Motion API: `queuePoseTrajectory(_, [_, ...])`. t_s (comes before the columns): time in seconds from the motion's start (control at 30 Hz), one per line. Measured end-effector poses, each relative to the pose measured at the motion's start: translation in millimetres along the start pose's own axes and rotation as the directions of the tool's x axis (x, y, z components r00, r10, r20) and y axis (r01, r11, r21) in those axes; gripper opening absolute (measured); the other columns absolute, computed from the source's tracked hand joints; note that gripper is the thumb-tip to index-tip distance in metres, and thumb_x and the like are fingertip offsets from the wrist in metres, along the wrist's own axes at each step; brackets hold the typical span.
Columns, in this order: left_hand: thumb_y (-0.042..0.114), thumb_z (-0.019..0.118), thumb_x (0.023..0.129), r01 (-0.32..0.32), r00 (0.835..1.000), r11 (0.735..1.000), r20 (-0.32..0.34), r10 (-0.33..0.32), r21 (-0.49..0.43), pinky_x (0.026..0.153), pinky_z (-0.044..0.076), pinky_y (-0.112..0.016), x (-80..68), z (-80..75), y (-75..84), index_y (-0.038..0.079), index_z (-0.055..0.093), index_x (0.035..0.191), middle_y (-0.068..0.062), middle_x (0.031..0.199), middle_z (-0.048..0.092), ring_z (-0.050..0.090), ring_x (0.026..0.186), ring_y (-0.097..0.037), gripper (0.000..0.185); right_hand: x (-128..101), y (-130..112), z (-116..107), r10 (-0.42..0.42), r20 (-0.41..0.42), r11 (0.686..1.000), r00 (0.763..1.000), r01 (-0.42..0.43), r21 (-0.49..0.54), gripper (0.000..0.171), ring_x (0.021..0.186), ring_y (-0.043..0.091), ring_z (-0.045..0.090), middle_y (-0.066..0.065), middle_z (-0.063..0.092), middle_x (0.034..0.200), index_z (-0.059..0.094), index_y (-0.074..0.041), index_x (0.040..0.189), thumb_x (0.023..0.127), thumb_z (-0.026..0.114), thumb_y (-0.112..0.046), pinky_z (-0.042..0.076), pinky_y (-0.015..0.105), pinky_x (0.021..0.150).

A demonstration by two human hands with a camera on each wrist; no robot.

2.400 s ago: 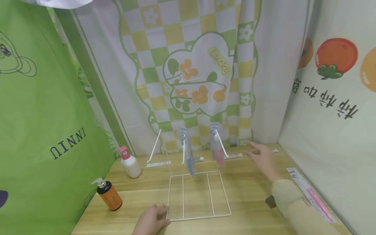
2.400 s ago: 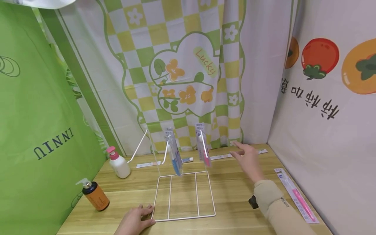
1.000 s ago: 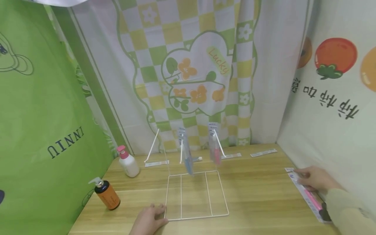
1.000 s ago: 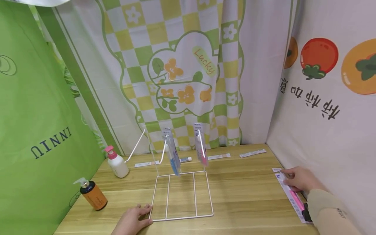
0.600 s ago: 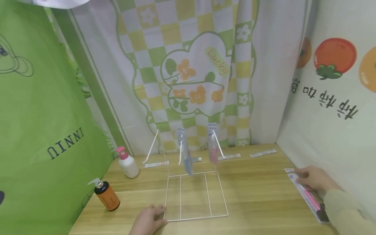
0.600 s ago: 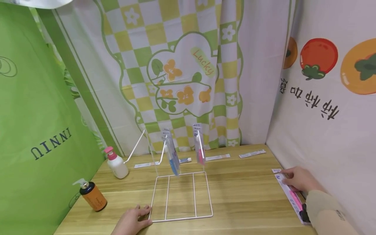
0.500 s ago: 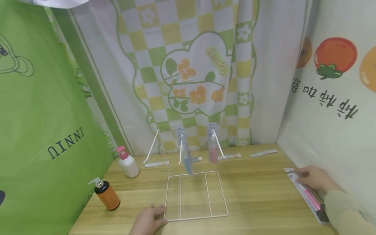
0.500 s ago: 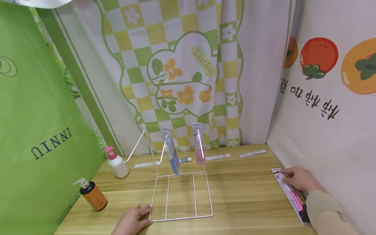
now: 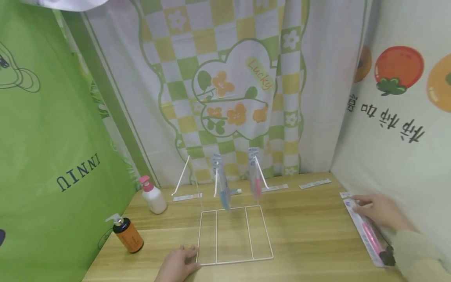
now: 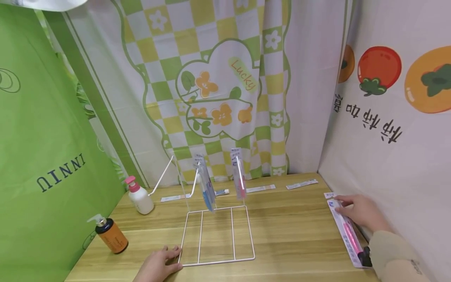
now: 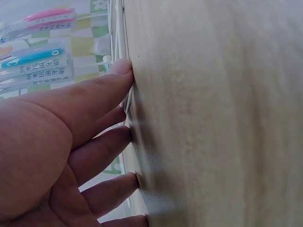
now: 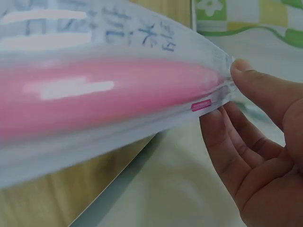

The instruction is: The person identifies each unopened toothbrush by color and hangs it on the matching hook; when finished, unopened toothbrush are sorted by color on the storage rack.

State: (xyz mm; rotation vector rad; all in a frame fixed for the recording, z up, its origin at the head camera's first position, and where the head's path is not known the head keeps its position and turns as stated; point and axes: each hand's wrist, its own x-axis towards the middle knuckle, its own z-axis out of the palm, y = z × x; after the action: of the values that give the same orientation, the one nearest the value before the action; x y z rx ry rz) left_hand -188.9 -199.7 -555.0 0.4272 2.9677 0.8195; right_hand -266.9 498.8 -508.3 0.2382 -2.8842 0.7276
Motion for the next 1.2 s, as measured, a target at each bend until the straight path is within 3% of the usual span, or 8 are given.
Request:
queuePoseTrajectory(0.33, [0.037,0.09,0.086,0.003,1.0,1.0,0.007,-0.003,0.012,0.106,0.039,-0.083,-0.8,0.1,-0.3,0.009,0.076,0.134,-0.013,0.142,0.07,0.053,0.132,-0.065,0.057,-11,-83,-15,-0.035,-0.193,0.994,0.981,0.054,0.095,0.054,0.091,0.036,0.075,0.029,0.075,0.119,0.069,-0.004,0.14,0.099,0.08,-0.038,0.062,0.044,0.068])
queuePoseTrajectory(0.53, [0.036,0.089,0.087,0.021,1.0,1.0,0.017,-0.021,-0.002,0.107,0.038,-0.083,-0.9,-0.9,3.1,0.007,0.075,0.134,-0.014,0.142,0.069,0.052,0.134,-0.065,0.058,-26,-153,-28,-0.071,-0.35,0.972,0.934,0.143,0.184,0.05,0.083,-0.003,0.067,0.025,0.075,0.121,0.072,-0.012,0.14,0.094,0.087,-0.024,0.057,0.024,0.06])
queuePoseTrajectory(0.67, [0.036,0.089,0.087,0.017,1.0,1.0,0.018,-0.017,0.005,0.106,0.038,-0.083,-1.3,-1.3,3.0,0.007,0.075,0.135,-0.014,0.142,0.07,0.052,0.133,-0.065,0.058,-36,-197,-30,-0.176,-0.495,0.923,0.851,0.317,0.216,0.05,0.079,-0.006,0.068,0.021,0.076,0.119,0.076,-0.01,0.133,0.086,0.09,-0.004,0.06,0.019,0.059])
queuePoseTrajectory(0.8, [0.036,0.089,0.087,0.013,1.0,1.0,0.018,-0.013,0.006,0.107,0.038,-0.083,-0.5,-0.7,1.3,0.007,0.075,0.135,-0.014,0.142,0.07,0.052,0.133,-0.065,0.058,-42,-235,-27,-0.301,-0.615,0.829,0.728,0.519,0.209,0.057,0.081,-0.002,0.071,0.017,0.077,0.112,0.079,-0.003,0.124,0.071,0.091,0.016,0.061,0.017,0.063])
queuePoseTrajectory(0.9, [0.036,0.089,0.087,0.01,1.0,1.0,0.015,-0.011,0.004,0.108,0.037,-0.083,-0.1,0.2,0.6,0.007,0.075,0.135,-0.014,0.142,0.069,0.052,0.134,-0.066,0.058,-46,-256,-23,-0.366,-0.653,0.762,0.663,0.617,0.199,0.059,0.082,0.001,0.072,0.014,0.077,0.111,0.079,0.0,0.122,0.067,0.09,0.019,0.061,0.017,0.065])
queuePoseTrajectory(1.03, [0.035,0.09,0.087,-0.003,1.0,1.0,0.011,0.003,0.001,0.108,0.037,-0.083,-0.7,1.0,0.9,0.005,0.074,0.135,-0.016,0.142,0.069,0.051,0.133,-0.067,0.059,-52,-277,-12,-0.412,-0.687,0.724,0.599,0.672,0.152,0.036,0.081,0.002,0.071,0.008,0.076,0.108,0.079,-0.001,0.122,0.091,0.088,-0.017,0.06,0.014,0.066])
queuePoseTrajectory(1.13, [0.034,0.09,0.087,-0.014,1.0,1.0,0.009,0.014,-0.001,0.108,0.037,-0.082,-1.1,0.5,1.8,0.004,0.074,0.134,-0.017,0.141,0.069,0.052,0.132,-0.067,0.058,-55,-291,-3,-0.424,-0.715,0.719,0.556,0.687,0.108,0.048,0.079,0.003,0.069,0.008,0.075,0.106,0.08,-0.001,0.12,0.101,0.074,-0.045,0.059,0.013,0.068])
queuePoseTrajectory(1.2, [0.034,0.089,0.087,-0.019,1.0,1.0,0.008,0.019,0.0,0.108,0.037,-0.082,-1.1,0.0,2.2,0.003,0.074,0.134,-0.017,0.141,0.069,0.052,0.131,-0.067,0.058,-55,-299,4,-0.426,-0.732,0.708,0.532,0.699,0.097,0.049,0.078,0.006,0.069,0.009,0.075,0.105,0.08,-0.001,0.119,0.103,0.071,-0.047,0.06,0.013,0.068])
